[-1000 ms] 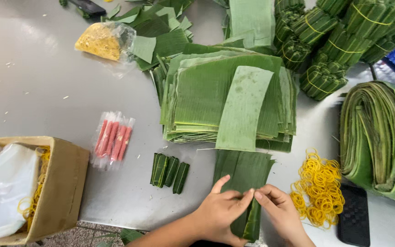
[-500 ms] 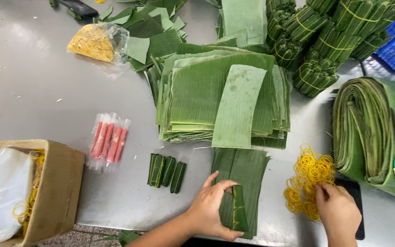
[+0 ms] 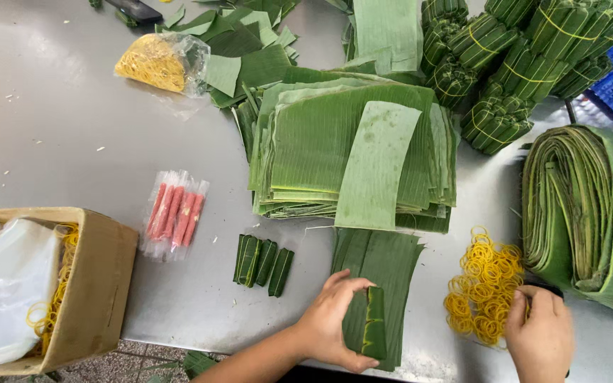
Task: The person wraps small cylindrical snacks in banana leaves and secures each roll with a rubber band.
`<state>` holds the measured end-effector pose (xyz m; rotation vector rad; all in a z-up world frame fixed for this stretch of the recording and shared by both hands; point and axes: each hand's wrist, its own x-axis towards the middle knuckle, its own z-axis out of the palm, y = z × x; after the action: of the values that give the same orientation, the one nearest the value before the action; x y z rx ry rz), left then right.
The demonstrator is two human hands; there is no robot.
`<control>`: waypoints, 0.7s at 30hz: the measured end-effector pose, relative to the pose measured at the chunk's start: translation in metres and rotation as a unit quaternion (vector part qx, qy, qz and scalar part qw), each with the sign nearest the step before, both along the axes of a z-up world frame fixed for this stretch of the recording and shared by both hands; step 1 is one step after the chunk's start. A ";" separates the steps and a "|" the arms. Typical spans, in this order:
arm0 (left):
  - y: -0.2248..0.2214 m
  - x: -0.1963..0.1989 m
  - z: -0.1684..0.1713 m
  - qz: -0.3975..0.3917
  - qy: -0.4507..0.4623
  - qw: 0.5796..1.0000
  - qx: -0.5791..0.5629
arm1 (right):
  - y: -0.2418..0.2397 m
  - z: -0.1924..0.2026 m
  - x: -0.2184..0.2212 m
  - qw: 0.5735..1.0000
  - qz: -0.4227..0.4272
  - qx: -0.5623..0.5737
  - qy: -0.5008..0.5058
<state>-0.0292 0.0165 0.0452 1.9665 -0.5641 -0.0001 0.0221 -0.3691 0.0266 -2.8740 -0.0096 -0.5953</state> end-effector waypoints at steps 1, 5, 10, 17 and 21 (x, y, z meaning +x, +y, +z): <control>-0.002 0.001 -0.001 0.005 -0.004 1.000 0.003 | 0.009 0.005 -0.003 0.993 -0.009 0.110 0.033; -0.018 0.003 -0.010 -0.087 0.147 0.948 -0.267 | 0.076 0.008 -0.019 0.875 0.098 0.428 0.203; -0.033 0.008 -0.024 -0.051 0.296 0.801 -0.518 | 0.147 -0.015 -0.036 0.780 0.236 0.528 0.238; 0.005 -0.002 0.008 -0.066 0.135 0.964 -0.217 | 0.153 -0.033 0.001 0.264 0.189 0.870 0.371; 0.028 0.009 0.024 0.081 0.049 0.987 0.128 | 0.150 -0.012 -0.015 0.554 0.266 0.693 0.376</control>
<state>-0.0205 0.0440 0.0690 2.2450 -0.3523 -0.0698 0.0069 -0.2187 0.0150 -1.1717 -0.1771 0.6030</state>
